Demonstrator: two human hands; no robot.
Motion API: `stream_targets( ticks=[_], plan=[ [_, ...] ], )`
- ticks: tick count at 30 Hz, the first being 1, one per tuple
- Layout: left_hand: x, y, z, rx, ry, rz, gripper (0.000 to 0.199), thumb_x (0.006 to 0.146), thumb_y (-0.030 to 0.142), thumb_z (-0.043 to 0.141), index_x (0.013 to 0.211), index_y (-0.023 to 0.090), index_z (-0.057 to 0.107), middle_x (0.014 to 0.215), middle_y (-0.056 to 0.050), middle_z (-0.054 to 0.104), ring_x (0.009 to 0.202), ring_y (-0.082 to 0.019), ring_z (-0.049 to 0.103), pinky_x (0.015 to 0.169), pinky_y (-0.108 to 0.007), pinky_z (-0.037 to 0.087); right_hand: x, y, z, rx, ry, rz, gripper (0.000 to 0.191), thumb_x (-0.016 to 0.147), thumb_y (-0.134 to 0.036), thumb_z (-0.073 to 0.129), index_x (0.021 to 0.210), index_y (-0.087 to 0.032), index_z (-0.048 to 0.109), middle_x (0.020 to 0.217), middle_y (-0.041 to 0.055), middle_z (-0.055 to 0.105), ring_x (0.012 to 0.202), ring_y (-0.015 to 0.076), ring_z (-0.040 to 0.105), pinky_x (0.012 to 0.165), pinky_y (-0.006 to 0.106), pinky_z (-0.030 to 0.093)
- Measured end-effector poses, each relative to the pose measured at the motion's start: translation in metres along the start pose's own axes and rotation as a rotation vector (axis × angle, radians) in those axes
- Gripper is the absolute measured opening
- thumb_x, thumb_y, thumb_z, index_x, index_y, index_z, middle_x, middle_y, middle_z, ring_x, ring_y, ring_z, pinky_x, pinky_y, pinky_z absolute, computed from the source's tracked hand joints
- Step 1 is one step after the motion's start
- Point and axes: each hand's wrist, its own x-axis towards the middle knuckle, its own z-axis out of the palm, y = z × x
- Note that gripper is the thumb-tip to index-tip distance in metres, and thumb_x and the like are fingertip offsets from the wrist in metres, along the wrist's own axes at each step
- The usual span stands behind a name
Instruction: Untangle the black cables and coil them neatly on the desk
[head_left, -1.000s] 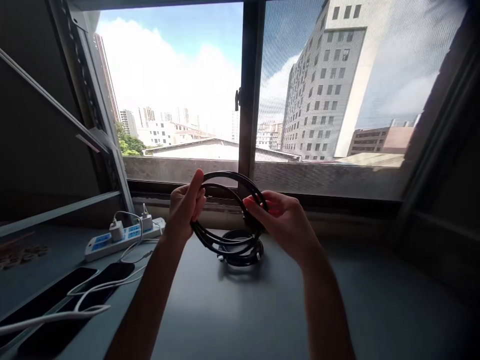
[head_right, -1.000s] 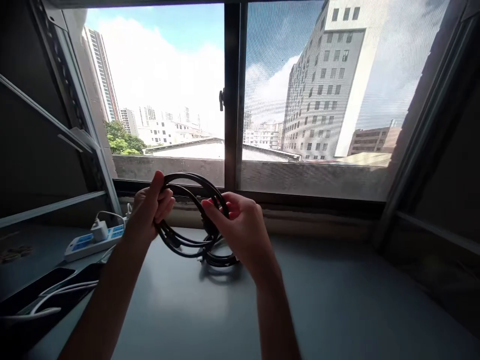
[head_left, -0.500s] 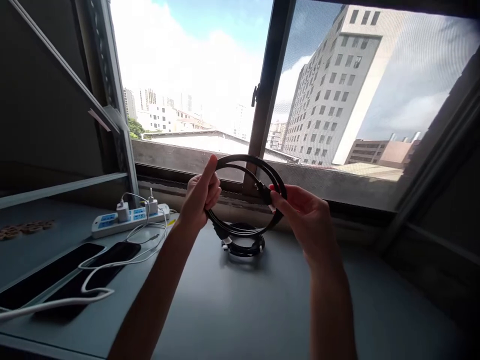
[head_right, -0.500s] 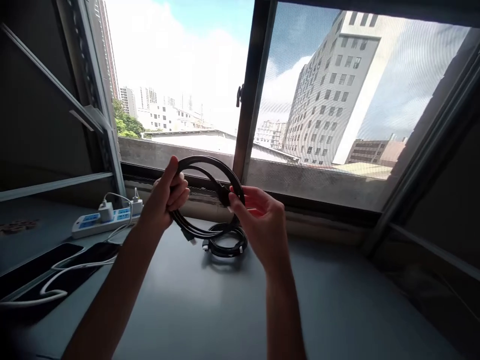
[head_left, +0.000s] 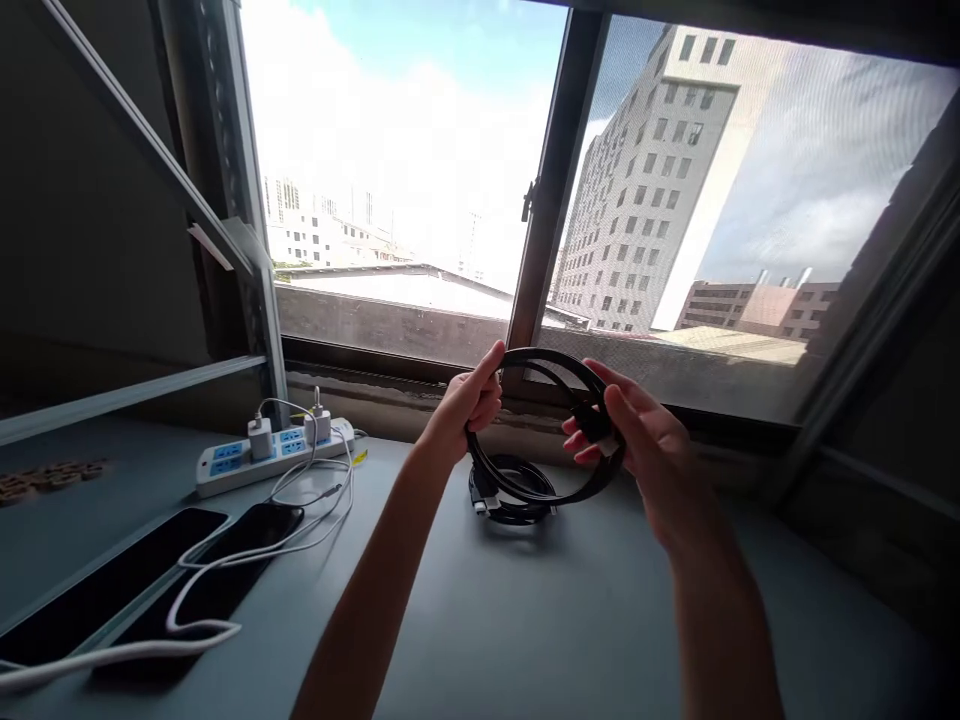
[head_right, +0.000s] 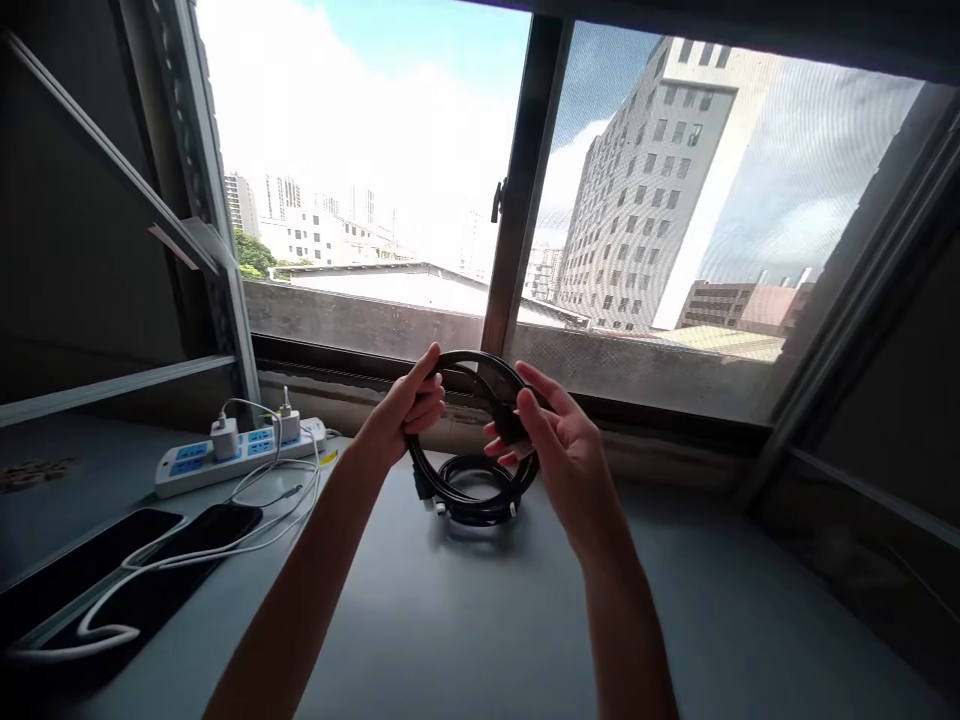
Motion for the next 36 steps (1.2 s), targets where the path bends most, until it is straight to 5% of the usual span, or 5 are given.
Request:
stream_targets(
  ticks=[6,13,22,30,36],
  plan=[
    [-0.008,0.011,0.000,-0.114,0.059,-0.025,0.055,0.075,0.052,0.058,0.049,0.019,0.022,0.038,0.009,0.017,0.030,-0.001,0.012,0.029,-0.020,0.006,0.003,0.016,0.022,-0.446,0.295,-0.428,0.054,0.073,-0.037,0.066,0.123,-0.025,0.050,0.109,0.0081,0.053,0.090,0.0208,0.059,0.064,0.029,0.056],
    [-0.017,0.022,-0.002,-0.158,-0.050,-0.041,0.047,0.081,0.040,0.055,0.051,0.019,0.026,0.039,0.010,0.015,0.030,-0.001,0.012,0.029,-0.019,0.005,0.016,0.042,0.032,-0.778,0.519,-0.572,0.024,0.082,-0.036,0.058,0.097,-0.018,0.065,0.108,0.0103,0.055,0.088,0.0203,0.058,0.071,0.032,0.051],
    [-0.009,0.027,-0.019,-0.168,0.010,-0.077,0.034,0.085,0.032,0.052,0.058,0.016,0.038,0.037,0.011,0.019,0.029,0.000,0.014,0.029,-0.015,0.009,0.014,0.045,0.045,-0.833,0.455,-0.400,0.025,0.090,-0.039,0.044,0.093,-0.018,0.058,0.099,0.0075,0.065,0.073,0.0181,0.063,0.057,0.024,0.043],
    [-0.016,0.034,-0.025,-0.145,-0.224,-0.116,0.028,0.084,0.032,0.053,0.064,0.016,0.041,0.037,0.012,0.021,0.026,0.000,0.014,0.026,-0.014,0.008,0.023,0.044,0.036,-0.736,0.383,-0.273,0.028,0.090,-0.042,0.041,0.106,-0.023,0.052,0.080,-0.0003,0.067,0.046,0.0118,0.057,0.051,0.023,0.040],
    [-0.018,0.030,-0.020,0.053,-0.234,-0.083,0.035,0.080,0.028,0.060,0.060,0.017,0.034,0.039,0.011,0.022,0.028,0.001,0.013,0.027,-0.014,0.005,0.017,0.031,0.026,-0.890,0.369,-0.284,0.043,0.081,-0.045,0.053,0.119,-0.025,0.052,0.071,-0.0017,0.064,0.056,0.0149,0.060,0.052,0.023,0.039]
  ],
)
